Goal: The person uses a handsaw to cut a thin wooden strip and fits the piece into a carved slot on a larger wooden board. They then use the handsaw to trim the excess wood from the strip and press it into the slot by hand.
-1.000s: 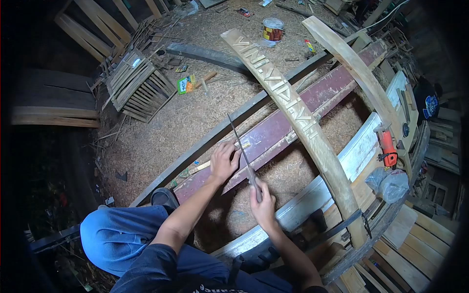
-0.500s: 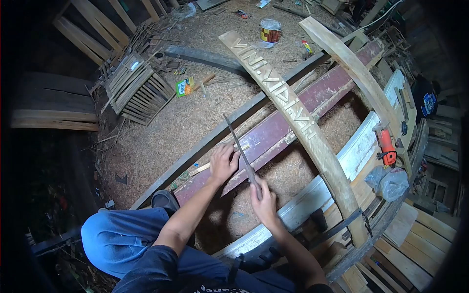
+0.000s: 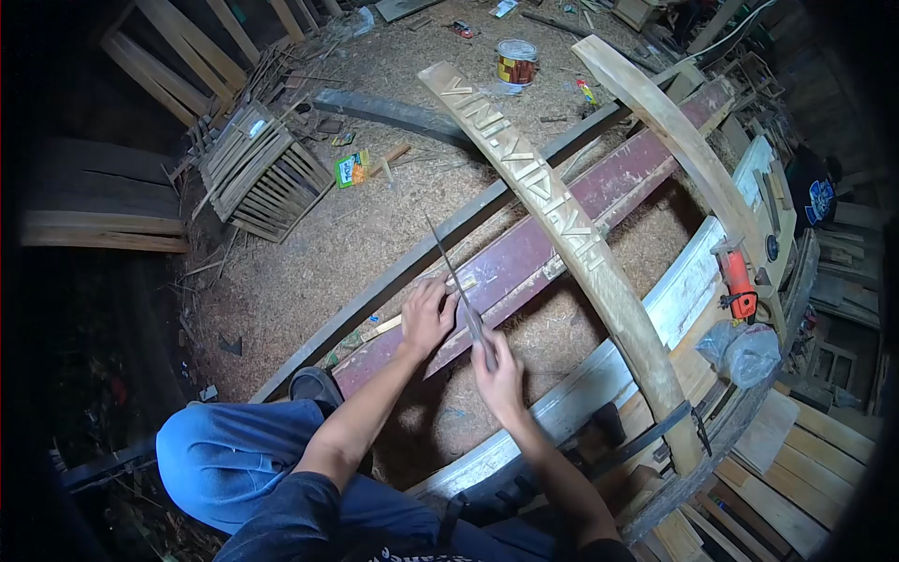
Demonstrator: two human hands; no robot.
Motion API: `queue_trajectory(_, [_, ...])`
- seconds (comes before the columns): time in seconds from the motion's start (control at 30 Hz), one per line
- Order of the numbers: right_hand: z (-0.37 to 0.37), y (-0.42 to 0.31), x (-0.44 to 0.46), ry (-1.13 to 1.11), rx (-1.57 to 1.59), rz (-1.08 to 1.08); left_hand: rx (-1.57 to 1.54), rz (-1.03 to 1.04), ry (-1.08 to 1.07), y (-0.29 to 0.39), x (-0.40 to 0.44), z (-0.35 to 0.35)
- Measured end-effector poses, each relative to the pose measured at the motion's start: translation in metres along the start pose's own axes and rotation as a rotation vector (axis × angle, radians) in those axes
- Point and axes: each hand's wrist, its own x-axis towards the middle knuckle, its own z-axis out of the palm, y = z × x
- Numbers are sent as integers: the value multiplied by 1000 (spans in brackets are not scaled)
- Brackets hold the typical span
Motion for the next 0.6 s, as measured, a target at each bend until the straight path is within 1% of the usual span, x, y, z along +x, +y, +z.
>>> queue_trajectory(0.1, [3,9,-6,-25,-31,37,5,-25,-40,-2,0,-1])
queue_trajectory(0.13, [-3,17,-18,9,-84,-42,21,-21,-50,-5,0,0])
queue_trajectory(0.17, [-7,25,-29,11,-86,-37,18,-22,-55,-6,-1,2])
queue_trajectory(0.23, [-16,12,-35,-26,-183,17,-21,-17,-17,-3,-2,2])
queue_trajectory(0.27, [-6,10,-21,32,-77,-48,-16,-20,-21,-1,-2,1])
queue_trajectory(0.3, [1,8,-8,32,-70,-55,-9,-20,-23,-1,0,1])
queue_trajectory(0.37, [12,8,2,-7,-55,31,-21,-43,-48,-2,0,-3])
queue_trajectory(0.43, [-7,7,-14,-20,-73,6,-29,25,-29,-4,1,-1])
queue_trajectory(0.5, [-25,10,-40,-29,-179,-5,-30,9,-33,-5,0,0])
queue_trajectory(0.57, [-18,11,-29,-7,-164,-46,-28,-1,-25,-2,1,1])
queue_trajectory(0.6, [-8,6,-14,1,-105,-9,-21,7,-22,-2,1,0])
